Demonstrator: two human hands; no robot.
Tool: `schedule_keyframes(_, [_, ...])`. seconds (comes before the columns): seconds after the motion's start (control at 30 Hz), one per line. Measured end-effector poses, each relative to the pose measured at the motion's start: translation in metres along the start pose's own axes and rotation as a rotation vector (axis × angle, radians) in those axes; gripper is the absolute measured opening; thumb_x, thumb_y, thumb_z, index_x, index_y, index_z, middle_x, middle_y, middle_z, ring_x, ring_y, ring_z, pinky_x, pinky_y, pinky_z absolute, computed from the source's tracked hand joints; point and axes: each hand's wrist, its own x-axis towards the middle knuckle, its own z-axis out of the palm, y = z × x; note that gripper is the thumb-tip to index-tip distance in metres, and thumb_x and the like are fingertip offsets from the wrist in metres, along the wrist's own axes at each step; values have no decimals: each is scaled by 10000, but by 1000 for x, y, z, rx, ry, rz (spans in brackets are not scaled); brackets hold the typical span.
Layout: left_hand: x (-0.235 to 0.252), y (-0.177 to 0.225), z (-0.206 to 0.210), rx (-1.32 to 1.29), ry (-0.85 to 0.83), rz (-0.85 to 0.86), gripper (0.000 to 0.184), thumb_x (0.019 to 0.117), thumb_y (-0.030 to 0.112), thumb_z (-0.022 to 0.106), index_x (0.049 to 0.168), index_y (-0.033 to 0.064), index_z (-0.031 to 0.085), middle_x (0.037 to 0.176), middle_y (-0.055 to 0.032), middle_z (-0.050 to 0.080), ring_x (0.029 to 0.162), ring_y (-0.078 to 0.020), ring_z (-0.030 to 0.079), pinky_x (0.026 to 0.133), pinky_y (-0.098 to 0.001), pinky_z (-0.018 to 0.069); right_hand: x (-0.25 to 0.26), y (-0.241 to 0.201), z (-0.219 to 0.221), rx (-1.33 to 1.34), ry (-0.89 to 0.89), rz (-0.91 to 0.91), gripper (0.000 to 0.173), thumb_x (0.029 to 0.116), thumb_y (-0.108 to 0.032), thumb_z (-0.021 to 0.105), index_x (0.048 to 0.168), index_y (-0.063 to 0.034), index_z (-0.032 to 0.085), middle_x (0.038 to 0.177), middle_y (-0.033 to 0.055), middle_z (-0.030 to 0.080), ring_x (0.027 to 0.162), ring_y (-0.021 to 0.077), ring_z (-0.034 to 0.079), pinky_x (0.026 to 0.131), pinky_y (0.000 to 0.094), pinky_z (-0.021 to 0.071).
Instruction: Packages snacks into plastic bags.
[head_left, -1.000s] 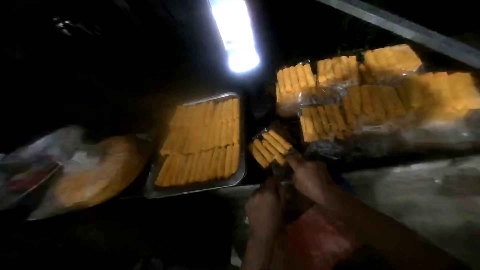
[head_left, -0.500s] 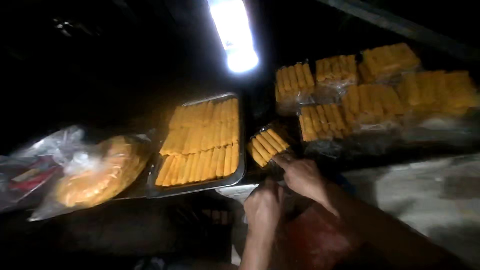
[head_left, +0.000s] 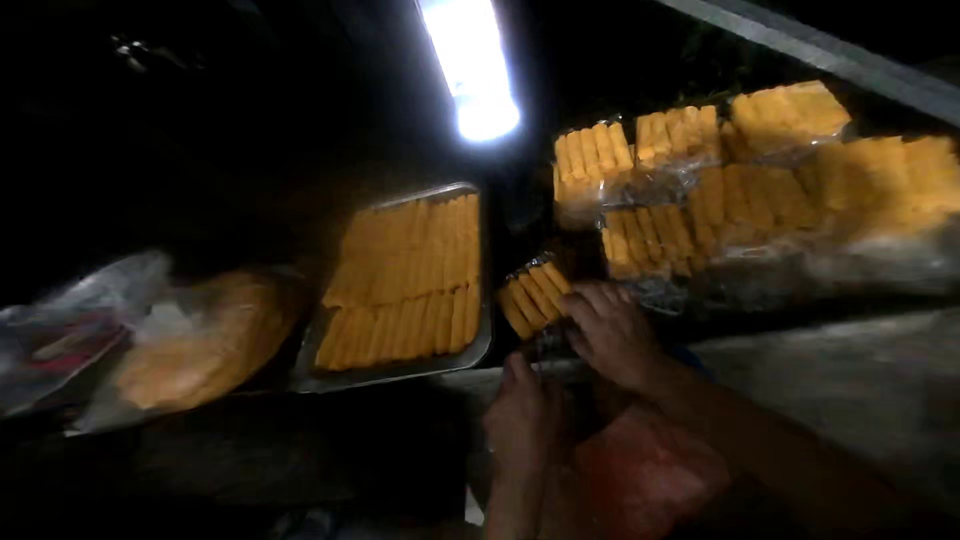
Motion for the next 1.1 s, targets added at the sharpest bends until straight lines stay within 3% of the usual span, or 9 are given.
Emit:
schedule_keyframes(0.1, [8,-2,14,27,65,37,711,867,215,762,1496,40,482,1311,-275,604,802,-392,724,623,-538,592,20,8,15,63,-322,-96,678,946,-156,691,1567,-134,420,1631,128,380,1557,304,251,1252,606,171])
schedule_keyframes(0.23, [14,-3,28,100,61,94,758,876,163,744,1552,50,421,1587,-244,389,901,-395,731,613,-505,591,34,6,20,110,-579,-100,687,1022,-254,572,1620,-81,282,1709,88,207,1596,238,91,1278,549,0])
schedule_keyframes(0.33, [15,-6,35,132,57,115,710,898,96,676,1558,57,416,1623,-135,388,800,-326,744,557,-470,572,37,6,21,100,-605,-82,684,1035,-318,559,1612,-64,295,1693,124,245,1593,259,111,1288,510,15])
schedule_keyframes(0.47, [19,-5,31,151,31,117,662,906,81,662,1535,57,457,1613,-115,411,739,-306,743,548,-483,569,40,8,25,114,-611,-62,696,1013,-304,590,1599,-46,318,1681,145,265,1586,290,138,1289,493,70])
schedule_keyframes(0.63, [18,-4,22,149,11,92,571,935,62,604,1499,91,520,1584,-92,459,764,-330,750,576,-521,581,41,9,19,122,-638,-53,701,951,-28,605,1596,-57,329,1667,157,292,1574,319,181,1283,507,131])
schedule_keyframes(0.77, [9,-3,8,147,92,118,489,939,-21,562,1412,91,619,1424,-117,624,791,-376,756,593,-562,577,28,1,-16,73,-545,32,635,954,80,563,1551,-95,432,1596,204,402,1494,409,348,1183,570,343])
schedule_keyframes(0.9, [1,9,-23,129,157,213,427,935,-46,571,1334,68,673,1282,-162,702,789,-384,754,602,-560,582,26,-16,-76,73,-567,143,482,962,51,562,1430,-62,536,1402,238,551,1155,438,635,917,572,543])
schedule_keyframes(1.03, [11,29,-76,38,282,411,381,941,-1,530,1276,56,700,1121,-160,750,764,-332,747,593,-511,576,25,-10,-122,266,-319,-6,205,952,8,590,1135,-28,676,1016,157,698,847,274,697,751,435,590])
schedule_keyframes(1.1, [26,43,-96,-43,248,473,345,934,16,539,1224,47,722,1000,-172,751,734,-331,721,615,-527,558,38,-6,-147,291,-384,17,130,954,2,630,1073,-20,676,951,137,690,845,259,684,753,443,570])
